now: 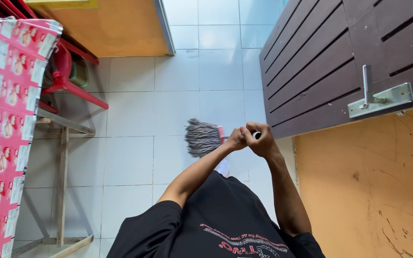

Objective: Mopping a tiled floor in a room using a standard mop.

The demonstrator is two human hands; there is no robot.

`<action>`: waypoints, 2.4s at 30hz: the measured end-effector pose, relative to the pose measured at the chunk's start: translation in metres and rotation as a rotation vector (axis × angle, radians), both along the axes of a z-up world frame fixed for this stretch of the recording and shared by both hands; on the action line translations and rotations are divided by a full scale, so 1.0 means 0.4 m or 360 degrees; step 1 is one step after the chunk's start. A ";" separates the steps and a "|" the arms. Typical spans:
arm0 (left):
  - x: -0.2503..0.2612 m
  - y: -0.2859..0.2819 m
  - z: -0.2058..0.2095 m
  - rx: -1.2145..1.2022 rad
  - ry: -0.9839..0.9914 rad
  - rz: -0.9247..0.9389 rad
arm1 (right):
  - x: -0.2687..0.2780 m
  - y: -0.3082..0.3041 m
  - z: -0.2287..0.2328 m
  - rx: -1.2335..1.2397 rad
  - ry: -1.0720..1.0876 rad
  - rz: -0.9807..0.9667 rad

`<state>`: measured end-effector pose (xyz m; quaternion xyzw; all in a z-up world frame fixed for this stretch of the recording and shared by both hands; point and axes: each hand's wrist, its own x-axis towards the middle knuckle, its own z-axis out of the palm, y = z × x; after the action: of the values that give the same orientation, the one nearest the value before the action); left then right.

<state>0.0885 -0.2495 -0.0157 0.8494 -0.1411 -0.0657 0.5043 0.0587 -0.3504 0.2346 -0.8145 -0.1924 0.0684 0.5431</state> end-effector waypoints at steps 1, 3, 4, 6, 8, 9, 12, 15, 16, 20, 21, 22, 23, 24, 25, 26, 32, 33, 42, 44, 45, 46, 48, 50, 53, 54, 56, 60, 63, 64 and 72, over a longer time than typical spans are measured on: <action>0.004 -0.037 -0.025 -0.0002 0.0008 -0.0007 | 0.003 -0.022 -0.017 -0.0002 0.0008 -0.0007; 0.031 -0.087 -0.067 -0.0490 -0.0053 -0.0126 | 0.026 -0.045 -0.045 -0.0195 0.0012 0.0005; 0.044 -0.106 -0.109 -0.0494 -0.0052 -0.0125 | 0.032 -0.048 -0.046 -0.0199 0.0013 0.0007; 0.064 -0.145 -0.194 -0.0792 -0.0047 -0.0184 | 0.041 -0.054 -0.051 -0.0268 -0.0005 0.0036; 0.072 -0.161 -0.200 -0.0728 -0.0056 -0.0218 | 0.053 -0.059 -0.035 -0.0288 0.0014 0.0087; 0.075 -0.167 -0.201 -0.0660 -0.0071 -0.0255 | 0.059 -0.058 -0.026 -0.0303 0.0026 0.0135; 0.118 -0.160 -0.185 -0.0452 -0.0129 -0.0380 | 0.082 -0.076 -0.024 -0.0220 -0.0018 0.0170; 0.166 -0.141 -0.158 -0.0234 -0.0193 -0.0529 | 0.109 -0.108 -0.045 -0.0116 0.0094 0.0125; 0.162 -0.122 -0.093 -0.0236 -0.0193 -0.0548 | 0.112 -0.108 -0.045 -0.0116 0.0094 0.0107; 0.182 -0.043 0.050 -0.0110 0.0012 -0.0582 | 0.132 -0.083 -0.045 0.0012 -0.0073 0.0092; 0.190 -0.026 0.054 -0.0113 -0.0109 -0.0636 | 0.136 -0.072 -0.048 0.0066 -0.0098 0.0089; 0.189 0.003 0.072 -0.0110 -0.0110 -0.0642 | 0.139 -0.056 -0.053 0.0068 -0.0101 0.0084; 0.189 0.032 0.089 -0.0146 -0.0078 -0.0633 | 0.142 -0.039 -0.059 0.0084 -0.0076 0.0080; 0.192 0.061 0.107 -0.0179 -0.0045 -0.0625 | 0.148 -0.024 -0.066 0.0103 -0.0051 0.0075; 0.201 0.084 0.102 -0.0172 -0.0045 -0.0633 | 0.156 -0.008 -0.075 0.0109 -0.0054 0.0068; 0.204 0.110 0.095 -0.0178 -0.0126 -0.0632 | 0.161 0.010 -0.086 0.0140 -0.0104 0.0080; 0.205 0.278 0.155 0.0128 0.0034 -0.0517 | 0.185 0.129 -0.121 0.0229 -0.0104 0.0065; 0.201 0.308 0.206 0.0177 0.0271 -0.0442 | 0.192 0.151 -0.129 0.0265 -0.0092 0.0087; 0.188 0.519 0.160 0.0413 0.0296 -0.0240 | 0.199 0.328 -0.161 0.0715 0.0187 0.0190; 0.182 0.554 0.175 0.0475 0.0343 -0.0194 | 0.201 0.357 -0.173 0.0718 0.0204 0.0161; 0.175 0.570 0.182 0.0534 0.0388 -0.0151 | 0.198 0.371 -0.181 0.0718 0.0221 0.0130; 0.169 0.586 0.171 0.0536 0.0395 -0.0155 | 0.195 0.383 -0.205 0.0721 0.0227 0.0125; 0.164 0.617 0.154 0.0654 0.0426 -0.0080 | 0.196 0.406 -0.248 0.0896 0.0156 0.0200; 0.160 0.643 0.098 0.0698 0.0411 -0.0023 | 0.193 0.427 -0.283 0.0899 0.0182 0.0165; 0.151 0.672 0.040 0.0732 0.0410 0.0069 | 0.185 0.450 -0.310 0.0890 0.0232 0.0107; 0.147 0.674 0.026 0.0725 0.0428 0.0109 | 0.184 0.450 -0.313 0.0883 0.0261 0.0087; 0.143 0.666 0.016 0.0702 0.0429 0.0144 | 0.188 0.440 -0.326 0.0869 0.0294 0.0086; 0.148 0.618 -0.015 0.0654 0.0414 0.0206 | 0.199 0.393 -0.310 0.0686 0.0296 0.0036; 0.160 0.551 0.035 0.0585 0.0322 0.0263 | 0.221 0.339 -0.253 0.0681 0.0195 0.0044; 0.173 0.524 0.027 0.0583 0.0318 0.0272 | 0.230 0.318 -0.232 0.0679 0.0191 0.0053; 0.263 0.253 0.006 0.0153 -0.0003 0.0113 | 0.282 0.146 -0.067 0.0202 0.0108 -0.0070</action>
<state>0.1938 -0.1481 -0.0135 0.8772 -0.1081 -0.0538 0.4647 0.1717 -0.2920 0.2079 -0.7796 -0.1597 0.0717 0.6013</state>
